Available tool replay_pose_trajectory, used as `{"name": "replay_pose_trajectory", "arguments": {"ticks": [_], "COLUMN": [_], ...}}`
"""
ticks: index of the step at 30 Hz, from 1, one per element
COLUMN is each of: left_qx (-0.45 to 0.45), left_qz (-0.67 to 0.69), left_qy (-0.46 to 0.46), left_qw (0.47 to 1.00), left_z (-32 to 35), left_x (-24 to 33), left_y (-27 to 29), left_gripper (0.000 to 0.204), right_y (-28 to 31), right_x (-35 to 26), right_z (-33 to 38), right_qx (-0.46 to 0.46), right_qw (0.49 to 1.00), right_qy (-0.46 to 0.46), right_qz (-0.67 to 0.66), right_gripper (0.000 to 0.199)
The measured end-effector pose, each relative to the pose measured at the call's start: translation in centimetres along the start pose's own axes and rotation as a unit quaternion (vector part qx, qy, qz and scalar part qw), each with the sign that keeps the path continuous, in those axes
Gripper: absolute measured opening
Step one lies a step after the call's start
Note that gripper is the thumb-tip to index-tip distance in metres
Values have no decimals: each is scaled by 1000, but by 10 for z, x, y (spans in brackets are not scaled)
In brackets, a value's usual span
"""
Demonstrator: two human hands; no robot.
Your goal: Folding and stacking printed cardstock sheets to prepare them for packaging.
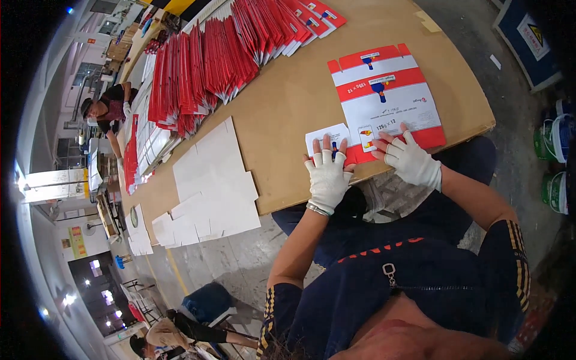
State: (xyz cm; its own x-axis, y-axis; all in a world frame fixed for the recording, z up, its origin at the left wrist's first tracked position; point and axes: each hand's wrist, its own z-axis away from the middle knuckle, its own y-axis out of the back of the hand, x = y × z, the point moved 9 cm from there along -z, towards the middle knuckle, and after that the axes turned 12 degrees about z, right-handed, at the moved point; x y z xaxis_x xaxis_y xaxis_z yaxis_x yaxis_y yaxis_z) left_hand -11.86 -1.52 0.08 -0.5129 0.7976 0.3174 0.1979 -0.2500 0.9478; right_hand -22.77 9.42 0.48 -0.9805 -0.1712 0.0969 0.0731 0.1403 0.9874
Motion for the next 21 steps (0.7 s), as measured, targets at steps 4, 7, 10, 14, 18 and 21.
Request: {"name": "replay_pose_trajectory", "arguments": {"ticks": [4,7,10,14,18,21], "left_qx": [1,-13,79,160,50,-8], "left_qz": [45,83,113,208,591,559], "left_qy": [-44,-38,26,48,191,-12], "left_qw": [998,996,990,964,782,829], "left_z": [-12,-33,-73,-72,-23,9], "left_x": [-7,-8,-27,-43,12,86], "left_y": [2,-1,8,17,-43,-8], "left_gripper": [62,71,75,68,58,67], "right_y": [1,-2,11,47,-9,-17], "right_x": [2,6,8,10,-4,20], "right_z": [-2,0,-3,21,89,112], "right_qx": [-6,16,73,141,25,75], "right_qw": [998,997,995,965,707,569], "right_qy": [-20,-23,-19,-124,-376,-557], "right_qz": [-67,-70,-70,-183,-599,-600], "right_gripper": [55,53,45,38,50,34]}}
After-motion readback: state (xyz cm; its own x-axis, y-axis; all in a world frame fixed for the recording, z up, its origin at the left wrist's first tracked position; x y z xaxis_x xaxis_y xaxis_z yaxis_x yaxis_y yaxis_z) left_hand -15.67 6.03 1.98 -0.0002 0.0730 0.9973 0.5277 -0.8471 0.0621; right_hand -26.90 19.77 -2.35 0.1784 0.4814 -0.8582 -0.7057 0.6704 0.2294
